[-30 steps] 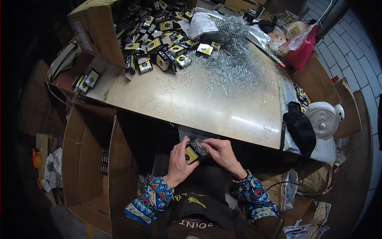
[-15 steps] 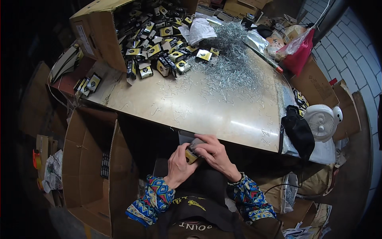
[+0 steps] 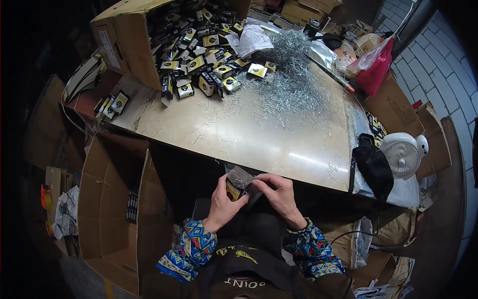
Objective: Packaging small items into product boxes and then into a larger cardboard container at a workbench.
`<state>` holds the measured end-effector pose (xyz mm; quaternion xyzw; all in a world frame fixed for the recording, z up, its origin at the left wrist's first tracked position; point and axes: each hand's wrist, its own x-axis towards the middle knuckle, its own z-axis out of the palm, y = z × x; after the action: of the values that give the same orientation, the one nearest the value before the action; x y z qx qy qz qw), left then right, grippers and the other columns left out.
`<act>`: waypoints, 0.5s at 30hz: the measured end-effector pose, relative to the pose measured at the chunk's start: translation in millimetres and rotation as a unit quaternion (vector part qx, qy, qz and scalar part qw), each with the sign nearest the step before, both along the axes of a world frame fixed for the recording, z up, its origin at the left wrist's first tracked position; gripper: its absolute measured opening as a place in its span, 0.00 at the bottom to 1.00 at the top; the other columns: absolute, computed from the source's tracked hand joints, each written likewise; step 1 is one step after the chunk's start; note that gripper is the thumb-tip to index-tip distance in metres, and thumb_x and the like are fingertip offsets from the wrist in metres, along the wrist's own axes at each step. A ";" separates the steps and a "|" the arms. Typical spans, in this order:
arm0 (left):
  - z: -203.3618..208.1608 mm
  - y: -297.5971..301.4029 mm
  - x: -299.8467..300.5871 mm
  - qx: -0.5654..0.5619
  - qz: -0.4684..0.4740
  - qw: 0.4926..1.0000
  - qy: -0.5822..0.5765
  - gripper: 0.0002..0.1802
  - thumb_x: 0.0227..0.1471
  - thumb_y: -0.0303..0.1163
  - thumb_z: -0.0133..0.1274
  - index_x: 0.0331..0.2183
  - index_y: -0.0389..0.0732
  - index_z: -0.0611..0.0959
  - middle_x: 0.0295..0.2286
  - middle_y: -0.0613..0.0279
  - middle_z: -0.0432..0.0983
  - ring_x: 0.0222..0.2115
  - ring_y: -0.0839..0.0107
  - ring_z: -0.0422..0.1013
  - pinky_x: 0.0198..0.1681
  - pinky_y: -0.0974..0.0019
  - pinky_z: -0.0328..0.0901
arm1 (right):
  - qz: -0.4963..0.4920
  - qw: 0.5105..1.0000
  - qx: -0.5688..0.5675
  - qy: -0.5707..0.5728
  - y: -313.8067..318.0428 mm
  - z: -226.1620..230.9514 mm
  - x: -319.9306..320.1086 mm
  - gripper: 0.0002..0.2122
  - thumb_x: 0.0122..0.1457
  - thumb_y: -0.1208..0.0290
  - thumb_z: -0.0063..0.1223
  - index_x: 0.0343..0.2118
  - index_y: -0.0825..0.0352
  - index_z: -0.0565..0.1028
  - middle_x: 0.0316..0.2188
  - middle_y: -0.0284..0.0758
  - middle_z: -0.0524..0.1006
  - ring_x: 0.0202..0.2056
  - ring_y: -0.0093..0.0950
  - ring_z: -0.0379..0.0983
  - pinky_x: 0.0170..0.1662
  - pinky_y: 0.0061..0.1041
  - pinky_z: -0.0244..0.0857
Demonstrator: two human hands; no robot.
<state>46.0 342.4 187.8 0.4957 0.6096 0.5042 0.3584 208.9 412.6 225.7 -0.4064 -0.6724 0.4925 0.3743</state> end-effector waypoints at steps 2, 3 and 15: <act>-5.4 -1.0 -0.4 0.013 0.016 0.999 0.030 0.40 0.37 0.30 0.68 0.51 0.34 0.66 0.40 0.49 0.73 0.42 0.59 0.73 0.45 0.61 0.68 | 0.013 0.998 0.051 -0.023 1.2 6.2 -1.8 0.07 0.55 0.75 0.61 0.36 0.70 0.80 0.26 0.34 0.80 0.27 0.20 0.75 0.31 0.18 0.68; -7.0 -1.7 -1.3 0.015 0.015 0.997 0.078 0.39 0.37 0.29 0.67 0.51 0.35 0.66 0.41 0.48 0.73 0.42 0.56 0.73 0.46 0.60 0.67 | 0.025 0.993 0.103 -0.046 2.6 9.3 -2.7 0.07 0.55 0.76 0.60 0.36 0.70 0.80 0.26 0.32 0.79 0.27 0.20 0.74 0.31 0.18 0.67; 4.2 1.3 0.9 0.066 -0.005 0.993 0.103 0.46 0.39 0.29 0.66 0.59 0.39 0.62 0.48 0.47 0.69 0.48 0.50 0.69 0.51 0.58 0.65 | 0.167 0.977 0.073 -0.110 14.7 30.3 7.4 0.22 0.52 0.71 0.64 0.51 0.67 0.72 0.37 0.34 0.76 0.36 0.25 0.74 0.36 0.21 0.67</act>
<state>47.0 343.8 192.1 0.5704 0.6061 0.4880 0.2629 216.3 427.3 256.0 -0.3121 -0.8019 0.4499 0.2388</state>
